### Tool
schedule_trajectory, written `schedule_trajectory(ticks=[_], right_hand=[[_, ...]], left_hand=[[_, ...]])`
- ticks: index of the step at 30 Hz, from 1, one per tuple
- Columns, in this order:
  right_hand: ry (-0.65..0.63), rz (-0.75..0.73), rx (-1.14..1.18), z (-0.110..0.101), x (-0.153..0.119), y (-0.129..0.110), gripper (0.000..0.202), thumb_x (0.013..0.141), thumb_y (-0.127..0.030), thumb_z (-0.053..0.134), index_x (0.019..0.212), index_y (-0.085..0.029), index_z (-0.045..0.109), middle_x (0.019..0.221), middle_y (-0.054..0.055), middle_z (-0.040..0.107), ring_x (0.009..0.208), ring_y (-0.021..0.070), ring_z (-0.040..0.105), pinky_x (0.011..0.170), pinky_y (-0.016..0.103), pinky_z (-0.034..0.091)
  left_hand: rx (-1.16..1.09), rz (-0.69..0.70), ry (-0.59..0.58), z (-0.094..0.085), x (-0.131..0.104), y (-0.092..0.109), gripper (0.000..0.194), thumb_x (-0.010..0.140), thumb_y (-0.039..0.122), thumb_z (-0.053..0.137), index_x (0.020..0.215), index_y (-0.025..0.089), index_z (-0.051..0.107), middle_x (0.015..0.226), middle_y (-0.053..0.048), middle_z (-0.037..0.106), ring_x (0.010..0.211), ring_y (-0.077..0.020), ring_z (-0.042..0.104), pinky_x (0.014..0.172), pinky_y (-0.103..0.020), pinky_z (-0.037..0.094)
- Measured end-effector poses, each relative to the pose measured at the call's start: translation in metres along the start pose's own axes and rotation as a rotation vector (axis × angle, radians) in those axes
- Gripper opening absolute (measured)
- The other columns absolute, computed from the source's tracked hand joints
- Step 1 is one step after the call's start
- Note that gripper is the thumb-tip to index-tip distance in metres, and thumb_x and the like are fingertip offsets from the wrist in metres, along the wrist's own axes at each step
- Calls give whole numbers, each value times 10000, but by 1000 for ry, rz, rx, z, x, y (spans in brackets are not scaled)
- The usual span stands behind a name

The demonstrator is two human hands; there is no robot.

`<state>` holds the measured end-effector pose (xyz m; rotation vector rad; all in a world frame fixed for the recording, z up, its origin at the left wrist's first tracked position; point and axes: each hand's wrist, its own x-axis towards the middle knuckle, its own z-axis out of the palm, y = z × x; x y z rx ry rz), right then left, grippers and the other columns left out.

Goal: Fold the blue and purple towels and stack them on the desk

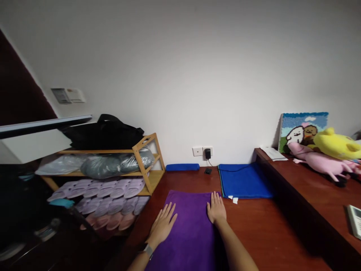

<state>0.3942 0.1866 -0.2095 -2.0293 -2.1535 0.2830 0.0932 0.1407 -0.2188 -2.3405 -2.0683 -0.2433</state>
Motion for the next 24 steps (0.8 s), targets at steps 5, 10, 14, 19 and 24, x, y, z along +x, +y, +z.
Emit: schedule_trajectory(ticks=[5,10,14,19,24], right_hand=[[82,9,-18,-10,-28,-10,664,1009,-346,218,1586,-20,258,1675,130,183,1564,240,125,1272,396,58],[163,-9,29,10,-93,-6,657,1030,-382,175,1594,-57,261,1675,92,181,1559,226,134,1277,390,119],[71,19,47,17,-120,-2,707,1027,-461,210,1585,-32,268,1661,123,209,1549,240,175,1274,398,158],[65,22,52,12,-114,-5,711,1017,-457,205,1585,-35,270,1663,127,203,1554,232,146,1278,392,118],[32,54,46,5,-98,-10,704,1013,-421,199,1586,-15,228,1673,143,160,1561,245,109,1278,400,87]], left_hand=[[10,-13,28,-5,0,3,617,1037,496,294,1573,200,373,1650,-86,313,1527,-265,296,1240,-499,264],[-5,133,258,-15,-10,38,551,1057,370,264,1531,157,447,1583,-111,455,1492,-238,377,1248,-486,271],[-77,261,210,-6,-35,104,550,1066,469,262,1541,255,439,1609,-74,422,1506,-257,350,1237,-498,305],[-124,260,2,2,-43,139,583,1048,580,226,1554,346,398,1642,-56,360,1526,-280,301,1238,-554,271],[-121,262,-80,-11,-19,134,569,1055,545,236,1574,342,352,1664,-54,308,1544,-267,251,1253,-542,223]])
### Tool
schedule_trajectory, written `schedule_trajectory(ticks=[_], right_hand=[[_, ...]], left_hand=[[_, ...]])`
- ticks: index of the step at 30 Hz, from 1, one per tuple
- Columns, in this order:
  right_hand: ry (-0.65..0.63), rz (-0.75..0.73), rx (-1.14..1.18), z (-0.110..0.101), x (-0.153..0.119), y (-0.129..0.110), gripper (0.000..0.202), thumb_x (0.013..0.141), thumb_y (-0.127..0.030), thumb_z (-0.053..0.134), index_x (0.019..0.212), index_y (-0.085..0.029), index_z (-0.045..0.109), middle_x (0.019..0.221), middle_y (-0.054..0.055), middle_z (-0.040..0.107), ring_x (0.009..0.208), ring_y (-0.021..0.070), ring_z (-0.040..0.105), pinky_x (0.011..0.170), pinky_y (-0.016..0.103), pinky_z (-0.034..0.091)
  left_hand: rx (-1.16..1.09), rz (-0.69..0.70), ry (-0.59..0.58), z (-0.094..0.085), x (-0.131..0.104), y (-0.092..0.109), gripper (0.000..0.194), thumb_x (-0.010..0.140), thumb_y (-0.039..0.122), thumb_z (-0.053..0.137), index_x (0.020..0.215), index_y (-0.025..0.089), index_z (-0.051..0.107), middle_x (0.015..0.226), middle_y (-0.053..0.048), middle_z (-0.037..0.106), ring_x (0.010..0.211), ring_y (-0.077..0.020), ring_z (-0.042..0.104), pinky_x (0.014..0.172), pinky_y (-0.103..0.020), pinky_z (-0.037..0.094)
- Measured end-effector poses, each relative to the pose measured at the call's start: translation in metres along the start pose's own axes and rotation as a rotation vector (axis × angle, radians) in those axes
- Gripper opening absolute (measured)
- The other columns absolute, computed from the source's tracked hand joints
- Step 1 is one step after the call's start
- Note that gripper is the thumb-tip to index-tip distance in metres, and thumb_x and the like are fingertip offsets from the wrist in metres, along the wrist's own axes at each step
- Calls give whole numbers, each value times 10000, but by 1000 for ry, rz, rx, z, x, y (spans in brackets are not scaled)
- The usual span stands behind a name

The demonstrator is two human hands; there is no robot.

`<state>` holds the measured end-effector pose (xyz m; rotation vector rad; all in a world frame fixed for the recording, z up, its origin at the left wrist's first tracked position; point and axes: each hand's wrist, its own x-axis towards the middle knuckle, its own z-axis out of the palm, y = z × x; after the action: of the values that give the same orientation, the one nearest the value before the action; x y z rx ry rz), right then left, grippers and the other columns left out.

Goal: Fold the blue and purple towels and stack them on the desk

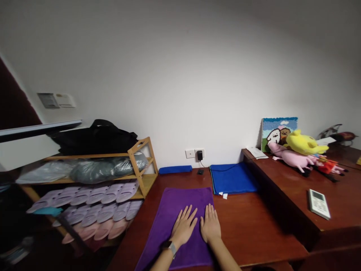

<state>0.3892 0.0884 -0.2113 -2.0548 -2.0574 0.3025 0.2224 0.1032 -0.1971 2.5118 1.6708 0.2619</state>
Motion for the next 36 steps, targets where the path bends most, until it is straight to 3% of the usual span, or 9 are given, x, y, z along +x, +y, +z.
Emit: schedule_trajectory(ticks=[5,11,14,17,20,23,26,29,36], right_hand=[[-32,-5,-10,-7,4,1,700,1020,-416,162,1594,-14,184,1682,136,135,1566,237,85,1274,386,61],[-26,-5,-14,-16,-4,-4,679,1021,-373,183,1582,5,232,1674,159,168,1563,255,115,1270,392,67],[27,-20,-5,-13,-22,-16,657,1013,-332,215,1583,-7,247,1673,150,161,1563,258,109,1273,401,70],[58,-49,22,-3,-47,-22,663,1020,-380,222,1594,-49,246,1676,113,156,1562,247,109,1277,400,87],[24,-43,41,2,-68,-18,700,1021,-458,231,1591,-53,258,1669,107,175,1558,246,139,1278,406,111],[-2,-50,43,-3,-78,-11,716,1023,-486,223,1589,-49,253,1666,108,178,1558,238,140,1281,405,102],[-13,-52,51,-8,-80,-7,716,1025,-490,217,1591,-53,241,1668,100,162,1560,232,122,1282,401,91],[-28,-49,64,-7,-79,-6,726,1024,-506,213,1594,-58,222,1671,92,144,1560,233,113,1283,399,96],[-16,-56,69,-6,-79,-4,738,1020,-521,193,1599,-64,227,1674,93,141,1564,238,103,1284,406,80]], left_hand=[[38,-67,-50,-14,-13,-16,571,1054,522,250,1584,324,333,1672,-51,277,1550,-250,225,1262,-507,197],[138,-294,-23,-17,-101,-98,651,1035,535,258,1604,220,276,1679,-65,214,1549,-243,211,1257,-486,222],[172,-294,-8,-11,-135,-126,664,1030,509,261,1595,163,294,1671,-75,223,1545,-237,217,1257,-471,236],[189,-242,115,-8,-141,-117,645,1035,512,263,1575,172,358,1656,-70,274,1537,-242,250,1257,-479,253],[151,-143,187,-10,-120,-71,628,1052,524,236,1565,195,386,1644,-66,316,1530,-238,278,1252,-476,280],[93,-11,125,-14,-92,-19,621,1059,538,222,1571,220,371,1640,-67,334,1528,-237,287,1252,-480,281],[72,-4,40,-12,-79,4,618,1055,558,229,1574,249,362,1641,-76,334,1526,-254,291,1247,-500,280],[67,-27,7,-10,-86,-11,617,1046,593,222,1580,304,333,1651,-39,310,1534,-254,269,1252,-508,262],[97,-130,37,-9,-141,-84,658,1027,633,265,1593,298,279,1673,-15,240,1547,-238,232,1259,-471,252]])
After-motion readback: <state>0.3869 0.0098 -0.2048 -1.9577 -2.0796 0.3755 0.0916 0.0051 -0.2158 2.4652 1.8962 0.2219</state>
